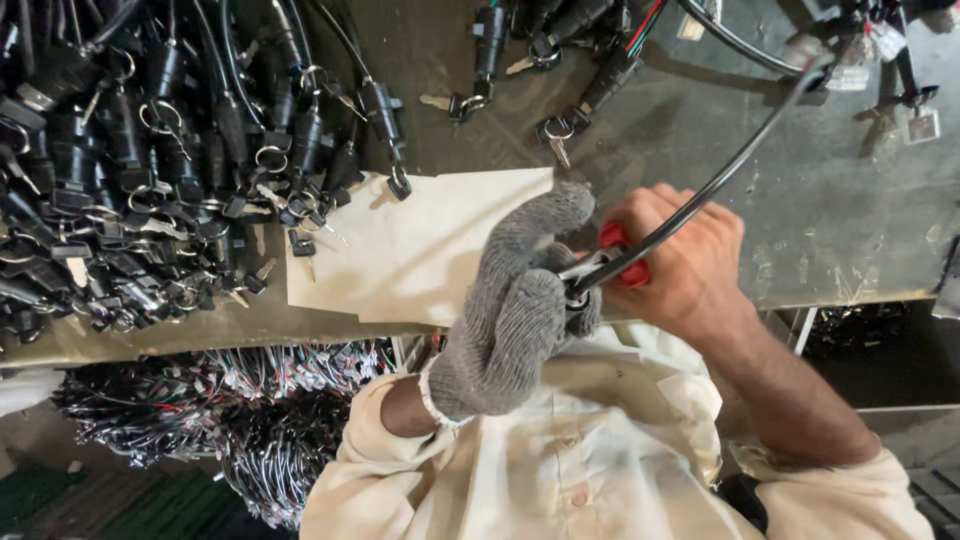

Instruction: The person attaches black connector housings to the ends of electrical cables at a workbench, threading the wire ends into the connectors and pressing them together by hand, occasionally using pliers to grip or crimp parts. They work through multiple cables one at a time, setting finished assemblies aside on the bench.

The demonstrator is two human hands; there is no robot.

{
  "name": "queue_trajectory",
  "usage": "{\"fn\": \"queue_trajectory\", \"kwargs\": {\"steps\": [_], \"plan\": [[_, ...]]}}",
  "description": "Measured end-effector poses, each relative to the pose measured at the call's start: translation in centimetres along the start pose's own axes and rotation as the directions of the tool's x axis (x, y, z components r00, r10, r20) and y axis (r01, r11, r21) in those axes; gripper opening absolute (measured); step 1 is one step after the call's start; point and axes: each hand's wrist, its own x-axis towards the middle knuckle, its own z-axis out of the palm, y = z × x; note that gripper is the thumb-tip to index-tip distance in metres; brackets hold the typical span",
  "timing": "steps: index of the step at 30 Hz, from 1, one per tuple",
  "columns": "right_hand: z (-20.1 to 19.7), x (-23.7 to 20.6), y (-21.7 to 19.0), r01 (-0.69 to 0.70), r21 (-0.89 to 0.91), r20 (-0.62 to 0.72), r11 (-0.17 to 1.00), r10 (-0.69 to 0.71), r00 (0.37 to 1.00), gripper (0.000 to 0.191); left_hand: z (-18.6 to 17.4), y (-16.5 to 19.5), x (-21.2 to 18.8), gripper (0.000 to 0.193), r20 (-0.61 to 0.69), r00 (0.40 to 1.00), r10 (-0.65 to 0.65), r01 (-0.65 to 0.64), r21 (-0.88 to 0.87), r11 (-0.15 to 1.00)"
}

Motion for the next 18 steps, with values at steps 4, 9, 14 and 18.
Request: {"fn": "queue_trajectory", "kwargs": {"steps": [4, 9, 14, 18], "plan": [[-1.3, 1.2, -1.1, 0.082, 0.061, -0.029, 0.995, -0.08, 0.996, 0.046, 0.0, 0.1, 0.0, 0.046, -0.001, 0.992, 0.123, -0.123, -0.03, 0.992], [-1.7, 1.7, -2.0, 0.187, 0.13, -0.214, 0.974, -0.156, 0.964, 0.028, 0.1, 1.0, 0.0, 0.047, 0.025, 0.975, 0.22, -0.221, 0.059, 0.973], [-0.2, 1.2, -1.2, 0.062, -0.046, -0.116, 0.997, -0.066, 0.991, 0.045, 0.6, 1.9, 0.5, 0.051, 0.006, 0.994, 0.113, -0.113, 0.0, 0.994], [1.2, 1.4, 0.0, 0.118, -0.126, -0.2, 0.985, -0.141, 0.969, 0.05, -0.3, 3.3, 0.4, 0.058, 0.086, 0.984, 0.156, -0.164, 0.088, 0.983]]}}
